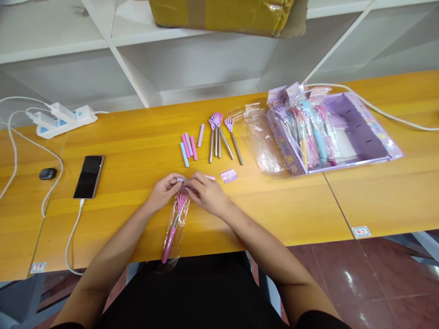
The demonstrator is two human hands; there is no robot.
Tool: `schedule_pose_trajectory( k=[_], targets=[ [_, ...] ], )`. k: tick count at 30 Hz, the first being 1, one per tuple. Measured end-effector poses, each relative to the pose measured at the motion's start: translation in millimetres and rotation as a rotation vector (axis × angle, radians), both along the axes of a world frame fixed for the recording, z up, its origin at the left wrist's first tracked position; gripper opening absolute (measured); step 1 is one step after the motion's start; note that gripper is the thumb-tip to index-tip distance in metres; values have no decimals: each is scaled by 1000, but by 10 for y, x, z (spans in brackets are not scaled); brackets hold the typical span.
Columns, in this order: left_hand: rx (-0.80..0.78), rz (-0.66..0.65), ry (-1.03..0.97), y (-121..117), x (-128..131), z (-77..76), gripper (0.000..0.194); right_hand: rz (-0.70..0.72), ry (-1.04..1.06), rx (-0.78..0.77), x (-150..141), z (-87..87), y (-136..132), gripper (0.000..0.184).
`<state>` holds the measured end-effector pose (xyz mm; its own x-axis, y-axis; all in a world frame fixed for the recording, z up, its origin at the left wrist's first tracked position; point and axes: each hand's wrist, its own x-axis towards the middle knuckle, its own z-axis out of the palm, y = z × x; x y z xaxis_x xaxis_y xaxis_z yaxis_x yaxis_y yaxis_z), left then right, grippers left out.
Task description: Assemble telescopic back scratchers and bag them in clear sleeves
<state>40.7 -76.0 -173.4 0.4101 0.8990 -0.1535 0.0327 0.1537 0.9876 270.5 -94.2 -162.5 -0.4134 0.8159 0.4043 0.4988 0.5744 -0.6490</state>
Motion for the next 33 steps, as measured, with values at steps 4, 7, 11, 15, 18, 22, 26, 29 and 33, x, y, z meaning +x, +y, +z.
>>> schedule_pose_trajectory(
  k=[4, 7, 11, 15, 18, 22, 26, 29, 33],
  targets=[
    [-19, 6, 0, -23, 15, -2, 46, -132, 100, -78, 3, 45, 22, 19],
    [-41, 19, -12, -39, 23, 19, 54, -116, 150, -112, 3, 56, 42, 11],
    [-26, 10, -1, -31, 18, 50, 54, -90, 263, -235, -1, 66, 56, 17],
    [43, -5, 63, -18, 12, 46, 42, -135, 337, -298, -4, 68, 79, 24],
    [51, 25, 136, -30, 11, 30, 43, -123, 332, -344, -10, 59, 96, 26],
    [44, 77, 148, -48, 11, 45, 47, -104, 324, -367, -37, 50, 88, 42],
    [-17, 9, 93, -34, -3, 143, 47, -146, 359, -340, -56, 64, 104, 50],
    [-113, -94, 64, -25, -16, 224, 54, -223, 442, -422, -52, 124, 139, 49],
    [-62, 166, -27, -16, -29, 232, 57, -2, 489, -783, -99, 266, 42, 54]
  ],
)
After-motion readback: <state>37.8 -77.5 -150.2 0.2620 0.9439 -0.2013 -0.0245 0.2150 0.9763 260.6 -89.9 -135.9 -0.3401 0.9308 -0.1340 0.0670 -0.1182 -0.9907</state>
